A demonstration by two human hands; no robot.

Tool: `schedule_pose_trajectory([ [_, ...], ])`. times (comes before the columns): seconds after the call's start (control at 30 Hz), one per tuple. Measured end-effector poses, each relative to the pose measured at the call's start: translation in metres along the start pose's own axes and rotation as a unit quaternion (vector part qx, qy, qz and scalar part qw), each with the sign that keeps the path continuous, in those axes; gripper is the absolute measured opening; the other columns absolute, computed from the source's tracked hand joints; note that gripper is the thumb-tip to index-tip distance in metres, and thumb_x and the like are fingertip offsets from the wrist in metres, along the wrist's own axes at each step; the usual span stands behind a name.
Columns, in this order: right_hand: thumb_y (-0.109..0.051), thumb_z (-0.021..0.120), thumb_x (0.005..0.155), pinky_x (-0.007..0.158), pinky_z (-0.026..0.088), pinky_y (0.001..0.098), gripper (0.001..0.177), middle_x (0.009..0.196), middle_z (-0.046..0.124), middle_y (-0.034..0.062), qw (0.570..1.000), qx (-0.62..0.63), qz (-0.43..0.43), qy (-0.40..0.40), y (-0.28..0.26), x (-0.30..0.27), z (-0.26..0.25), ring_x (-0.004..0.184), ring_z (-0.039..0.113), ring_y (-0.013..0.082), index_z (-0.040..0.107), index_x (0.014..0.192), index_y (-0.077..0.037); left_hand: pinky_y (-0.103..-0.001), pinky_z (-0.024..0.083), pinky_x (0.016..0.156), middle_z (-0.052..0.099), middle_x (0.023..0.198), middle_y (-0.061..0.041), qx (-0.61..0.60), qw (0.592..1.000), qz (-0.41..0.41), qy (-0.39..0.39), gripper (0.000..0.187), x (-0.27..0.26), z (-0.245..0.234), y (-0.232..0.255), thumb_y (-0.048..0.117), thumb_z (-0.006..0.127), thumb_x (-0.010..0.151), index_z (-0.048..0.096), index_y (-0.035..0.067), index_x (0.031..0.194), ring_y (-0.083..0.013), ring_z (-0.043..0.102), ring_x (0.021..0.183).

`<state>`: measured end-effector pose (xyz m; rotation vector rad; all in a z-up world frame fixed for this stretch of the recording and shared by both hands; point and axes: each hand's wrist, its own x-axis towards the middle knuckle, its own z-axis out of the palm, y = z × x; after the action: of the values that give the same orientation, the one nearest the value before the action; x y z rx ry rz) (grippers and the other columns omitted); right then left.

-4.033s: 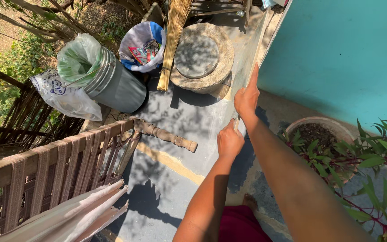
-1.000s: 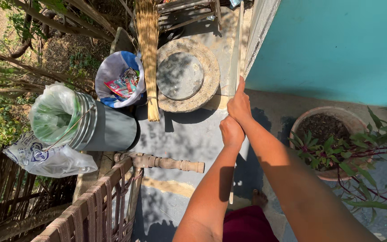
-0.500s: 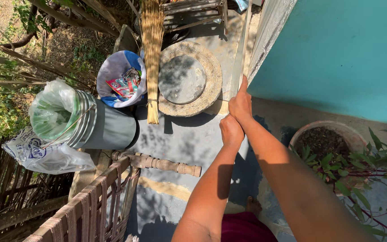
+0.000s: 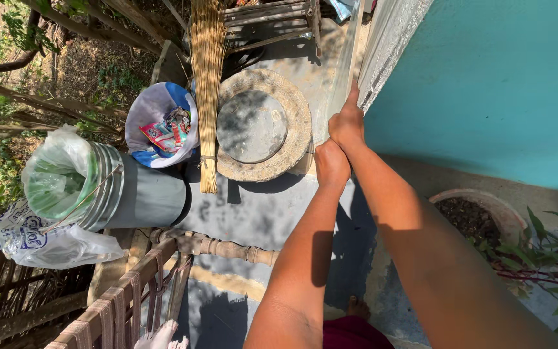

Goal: The person carries a rectangular tile from an outdoor patio area into a bathroom. They place the tile on the floor near the toilet and then lift it to fit it into a gap between the wall and the floor.

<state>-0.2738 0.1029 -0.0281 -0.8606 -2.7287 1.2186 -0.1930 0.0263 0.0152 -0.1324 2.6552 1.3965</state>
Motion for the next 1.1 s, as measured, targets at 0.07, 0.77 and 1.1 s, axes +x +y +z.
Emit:
schedule_pose_trajectory([
  [0.07, 0.003, 0.051, 0.083, 0.094, 0.053, 0.049, 0.087, 0.119, 0.07, 0.0274, 0.998, 0.036, -0.057, 0.015, 0.01, 0.027, -0.001, 0.109, 0.068, 0.0448, 0.013, 0.16, -0.018, -0.055, 0.055, 0.079, 0.072, 0.096, -0.029, 0.021, 1.0, -0.001, -0.002, 0.019, 0.018, 0.01, 0.004, 0.011, 0.061, 0.092, 0.072, -0.004, 0.094, -0.0474, 0.07, 0.093],
  [0.77, 0.002, 0.046, 0.085, 0.099, 0.05, 0.0524, 0.088, 0.115, 0.068, 0.0333, 0.999, 0.029, 0.02, -0.012, -0.041, 0.026, 0.003, 0.109, 0.066, 0.05, 0.015, 0.163, -0.024, -0.051, 0.054, 0.071, 0.074, 0.093, -0.026, -0.008, 0.999, -0.009, -0.034, 0.023, 0.051, -0.011, -0.001, 0.008, 0.055, 0.094, 0.072, -0.007, 0.09, -0.0404, 0.074, 0.086],
  [1.1, 0.004, 0.044, 0.084, 0.097, 0.049, 0.0576, 0.088, 0.112, 0.067, 0.0359, 0.999, 0.027, 0.025, -0.006, -0.072, 0.014, 0.005, 0.109, 0.064, 0.0542, 0.021, 0.16, -0.034, -0.054, 0.054, 0.072, 0.072, 0.087, -0.03, -0.01, 1.0, 0.019, -0.019, 0.021, 0.064, -0.017, -0.018, 0.01, 0.063, 0.091, 0.071, -0.008, 0.084, -0.0458, 0.072, 0.084],
])
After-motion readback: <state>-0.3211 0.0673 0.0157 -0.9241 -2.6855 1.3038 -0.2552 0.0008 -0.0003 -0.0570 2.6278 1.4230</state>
